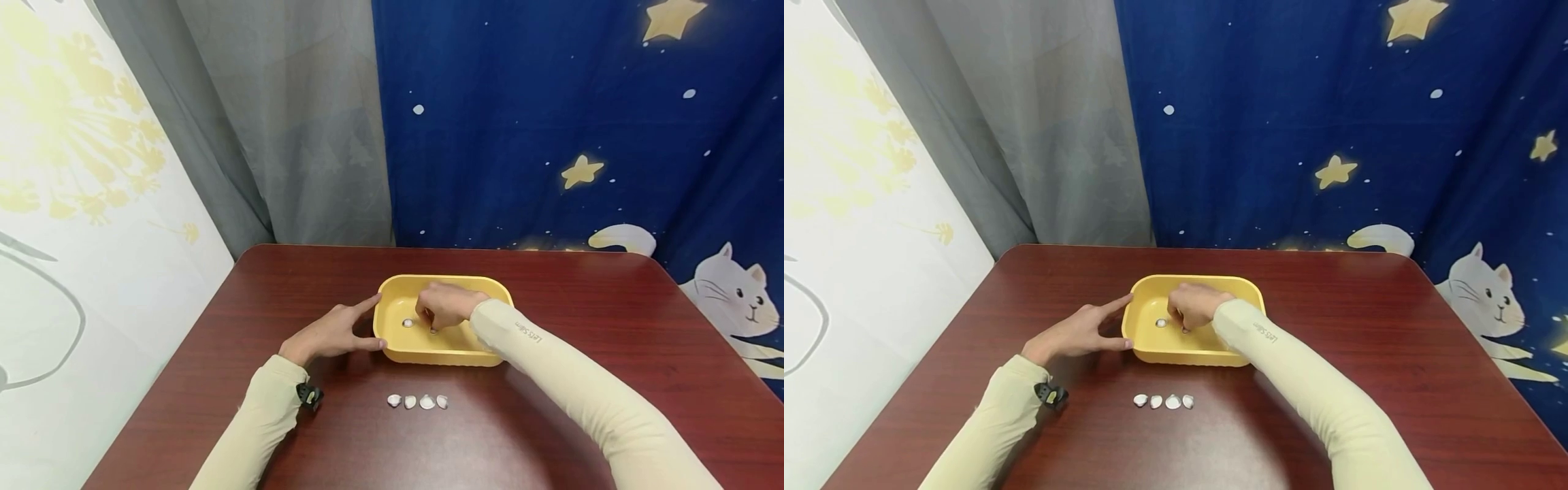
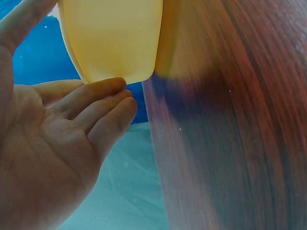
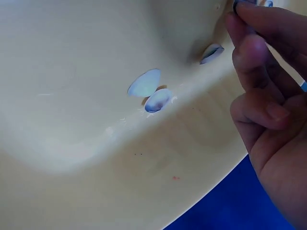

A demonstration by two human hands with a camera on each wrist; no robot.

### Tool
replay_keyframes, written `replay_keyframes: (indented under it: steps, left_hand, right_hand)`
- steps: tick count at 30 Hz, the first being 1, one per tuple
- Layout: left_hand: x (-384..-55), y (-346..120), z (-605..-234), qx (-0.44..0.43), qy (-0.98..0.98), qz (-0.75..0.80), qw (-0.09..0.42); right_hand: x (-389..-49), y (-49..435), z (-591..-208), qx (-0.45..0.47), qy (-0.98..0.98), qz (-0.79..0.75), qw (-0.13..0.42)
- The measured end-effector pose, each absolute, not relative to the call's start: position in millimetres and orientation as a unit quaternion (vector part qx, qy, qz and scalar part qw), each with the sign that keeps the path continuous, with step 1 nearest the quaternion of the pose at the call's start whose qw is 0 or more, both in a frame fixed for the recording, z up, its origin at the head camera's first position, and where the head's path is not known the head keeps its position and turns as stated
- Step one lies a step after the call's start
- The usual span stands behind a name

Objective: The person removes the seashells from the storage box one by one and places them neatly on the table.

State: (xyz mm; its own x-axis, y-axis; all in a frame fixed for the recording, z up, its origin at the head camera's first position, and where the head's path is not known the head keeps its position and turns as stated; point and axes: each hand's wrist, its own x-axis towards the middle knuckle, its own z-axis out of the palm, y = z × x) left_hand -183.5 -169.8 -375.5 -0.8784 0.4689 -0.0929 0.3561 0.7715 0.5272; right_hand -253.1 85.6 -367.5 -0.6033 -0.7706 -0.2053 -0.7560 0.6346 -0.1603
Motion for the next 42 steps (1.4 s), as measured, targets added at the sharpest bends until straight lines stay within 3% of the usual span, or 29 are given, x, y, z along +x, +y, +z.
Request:
replay_keyframes:
  steps: [5,19,30,42]
  left_hand:
    - [-183,-170,-375,0.221,0.936,0.252,0.108]
    - [-183,-170,-375,0.223,0.933,0.260,0.108]
    - [-183,-170,-377,0.232,0.932,0.261,0.100]
    - [-183,-169,-376,0.225,0.932,0.260,0.113]
  right_hand:
    - [-253,88,-362,-0.427,0.892,-0.050,0.141]
    - [-245,96,-340,-0.436,0.892,-0.069,0.095]
    - [-217,118,-322,-0.448,0.883,-0.117,0.074]
    - [-185,137,-329,-0.458,0.869,-0.170,0.073]
